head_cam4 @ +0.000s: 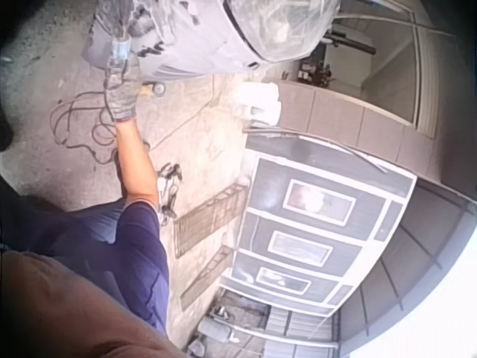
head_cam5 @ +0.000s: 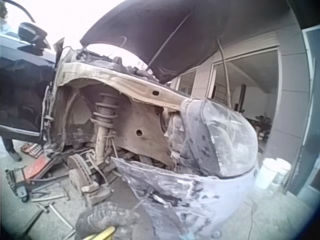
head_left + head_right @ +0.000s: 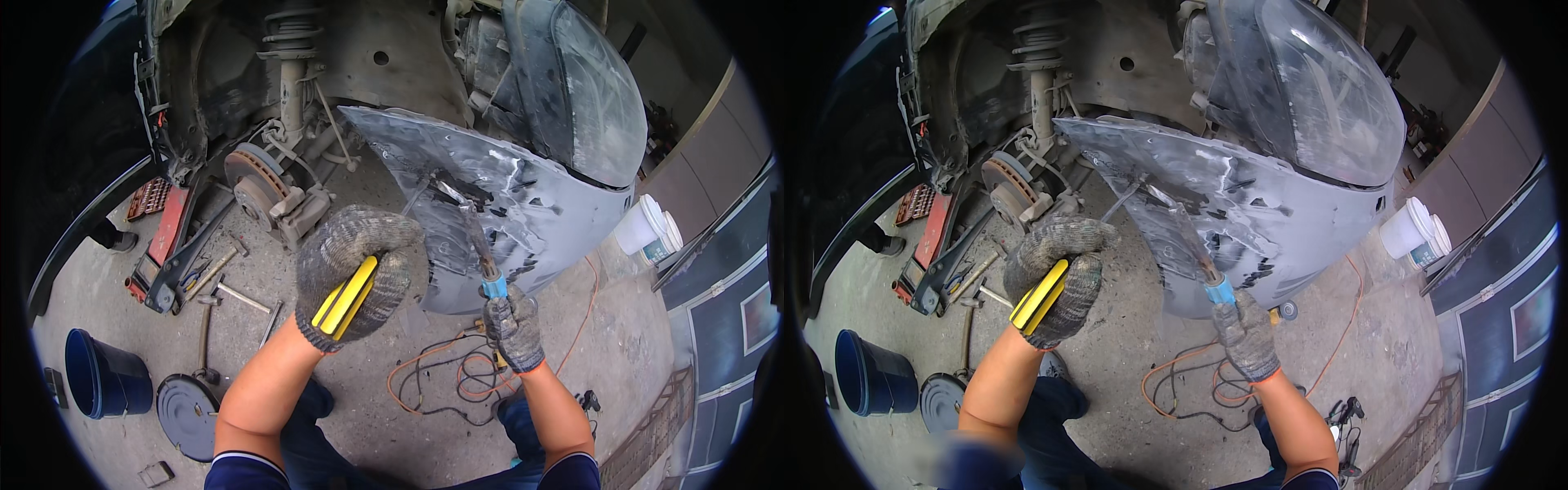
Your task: The person welds a damaged section of a car's front fender using a handheld welding torch and a yellow plastic tool. The person repeatedly applies the welding torch to the metal surface while holding the plastic tool against the panel.
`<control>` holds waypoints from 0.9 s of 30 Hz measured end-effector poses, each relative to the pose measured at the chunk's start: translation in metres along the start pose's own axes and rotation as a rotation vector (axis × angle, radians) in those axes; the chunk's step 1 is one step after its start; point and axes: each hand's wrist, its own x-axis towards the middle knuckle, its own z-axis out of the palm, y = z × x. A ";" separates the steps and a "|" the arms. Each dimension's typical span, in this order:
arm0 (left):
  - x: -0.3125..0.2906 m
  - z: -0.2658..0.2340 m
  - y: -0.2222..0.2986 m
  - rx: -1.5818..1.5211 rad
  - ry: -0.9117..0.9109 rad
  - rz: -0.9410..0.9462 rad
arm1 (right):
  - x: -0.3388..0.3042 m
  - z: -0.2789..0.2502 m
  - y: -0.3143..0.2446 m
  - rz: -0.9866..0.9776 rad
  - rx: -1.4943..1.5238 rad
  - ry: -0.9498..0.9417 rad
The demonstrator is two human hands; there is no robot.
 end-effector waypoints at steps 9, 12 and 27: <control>-0.003 0.001 -0.002 -0.045 -0.008 -0.022 | 0.000 0.000 -0.003 -0.007 -0.036 0.012; -0.003 0.001 -0.001 -0.053 -0.005 -0.028 | -0.001 0.001 0.000 -0.001 -0.038 0.022; -0.002 -0.006 0.001 0.008 0.037 0.001 | -0.001 -0.002 0.010 -0.043 -0.081 0.000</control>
